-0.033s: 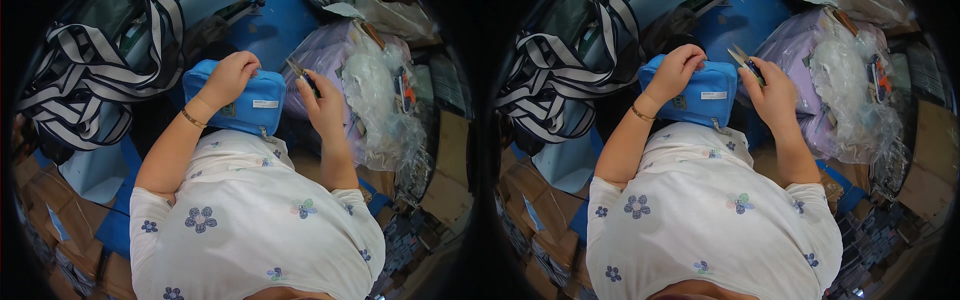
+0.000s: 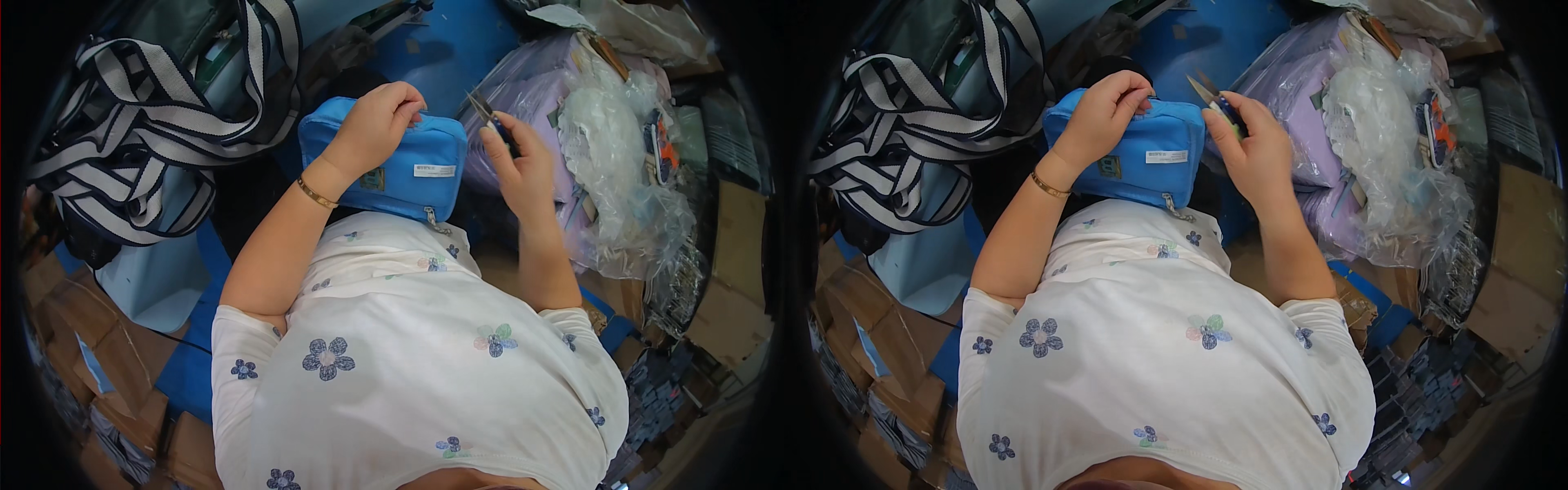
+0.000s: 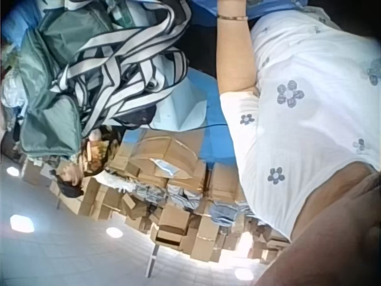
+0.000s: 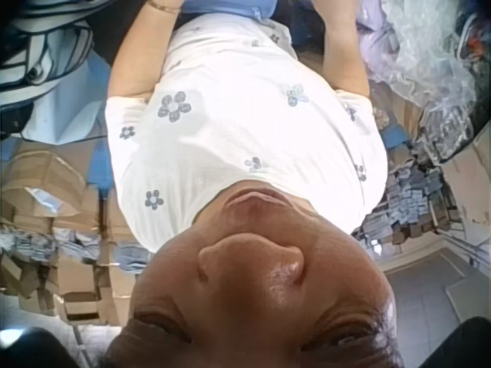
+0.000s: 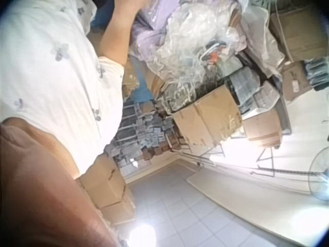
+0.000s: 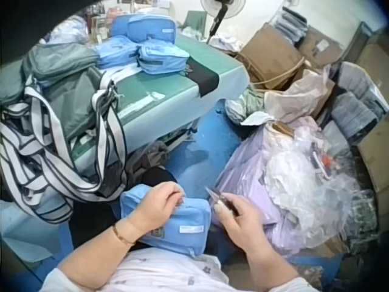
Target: Trimming loose threads and inspecting a small zippered pouch in a manufacturing workshop.
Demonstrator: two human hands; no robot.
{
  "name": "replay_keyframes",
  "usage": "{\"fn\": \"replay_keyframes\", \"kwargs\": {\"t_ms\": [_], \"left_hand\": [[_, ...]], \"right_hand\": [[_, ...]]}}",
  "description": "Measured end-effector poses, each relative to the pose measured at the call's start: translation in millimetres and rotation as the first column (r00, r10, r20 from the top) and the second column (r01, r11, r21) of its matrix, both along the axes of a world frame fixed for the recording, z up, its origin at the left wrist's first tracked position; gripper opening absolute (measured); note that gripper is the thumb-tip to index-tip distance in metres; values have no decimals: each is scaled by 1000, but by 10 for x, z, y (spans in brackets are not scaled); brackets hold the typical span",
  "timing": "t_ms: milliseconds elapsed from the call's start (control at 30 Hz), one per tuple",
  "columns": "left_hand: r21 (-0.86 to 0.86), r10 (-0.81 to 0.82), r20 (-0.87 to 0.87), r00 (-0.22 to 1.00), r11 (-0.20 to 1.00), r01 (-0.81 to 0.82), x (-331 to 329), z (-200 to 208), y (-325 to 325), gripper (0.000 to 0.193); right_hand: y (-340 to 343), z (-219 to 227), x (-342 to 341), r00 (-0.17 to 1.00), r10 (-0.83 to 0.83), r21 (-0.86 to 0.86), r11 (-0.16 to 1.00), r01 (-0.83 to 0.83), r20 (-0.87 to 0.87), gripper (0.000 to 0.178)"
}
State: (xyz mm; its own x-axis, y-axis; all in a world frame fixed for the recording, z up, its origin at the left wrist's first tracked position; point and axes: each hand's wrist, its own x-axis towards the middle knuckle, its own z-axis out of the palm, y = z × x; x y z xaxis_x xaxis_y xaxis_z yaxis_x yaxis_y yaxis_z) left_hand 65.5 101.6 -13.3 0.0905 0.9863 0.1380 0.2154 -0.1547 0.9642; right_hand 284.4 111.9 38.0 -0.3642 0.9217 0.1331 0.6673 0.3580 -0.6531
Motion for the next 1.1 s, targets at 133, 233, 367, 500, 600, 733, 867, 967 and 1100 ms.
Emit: {"fn": "replay_keyframes", "kwargs": {"t_ms": [133, 233, 367, 500, 600, 733, 867, 967, 1100], "left_hand": [[-45, 18, 34, 999, 999, -16, 5, 45, -15, 13], [-35, 75, -4, 997, 997, -75, -129, 60, -31, 12], [275, 342, -409, 846, 930, -243, -436, 94, -63, 12], [290, 229, -412, 882, 950, -111, -433, 237, -212, 15], [330, 44, -421, 906, 938, 108, -333, 234, -283, 20], [358, 89, -488, 869, 928, 106, -311, 190, -289, 18], [334, 83, -423, 902, 940, 70, -323, 137, -282, 12], [394, 143, -474, 869, 917, 64, -281, 66, -272, 8], [473, 224, -437, 871, 881, 11, -235, -69, -241, 7]], "right_hand": [[-34, -440, -166, 857, -161, -389, 920, -49, -489, 28], [-93, -428, -239, 860, -156, -445, 891, -89, -486, 29], [-103, -432, -207, 838, -148, -461, 877, -134, -526, 29], [-52, -451, -151, 836, -124, -466, 869, -168, -534, 28], [-41, -458, -154, 817, -117, -467, 862, -200, -565, 28], [-23, -461, -160, 826, -108, -464, 863, -198, -554, 29], [-23, -465, -145, 823, -86, -461, 859, -225, -561, 29], [-32, -448, -158, 846, -79, -443, 875, -195, -528, 30], [28, -181, -204, 979, 149, 25, 989, -147, -138, 33]]}}
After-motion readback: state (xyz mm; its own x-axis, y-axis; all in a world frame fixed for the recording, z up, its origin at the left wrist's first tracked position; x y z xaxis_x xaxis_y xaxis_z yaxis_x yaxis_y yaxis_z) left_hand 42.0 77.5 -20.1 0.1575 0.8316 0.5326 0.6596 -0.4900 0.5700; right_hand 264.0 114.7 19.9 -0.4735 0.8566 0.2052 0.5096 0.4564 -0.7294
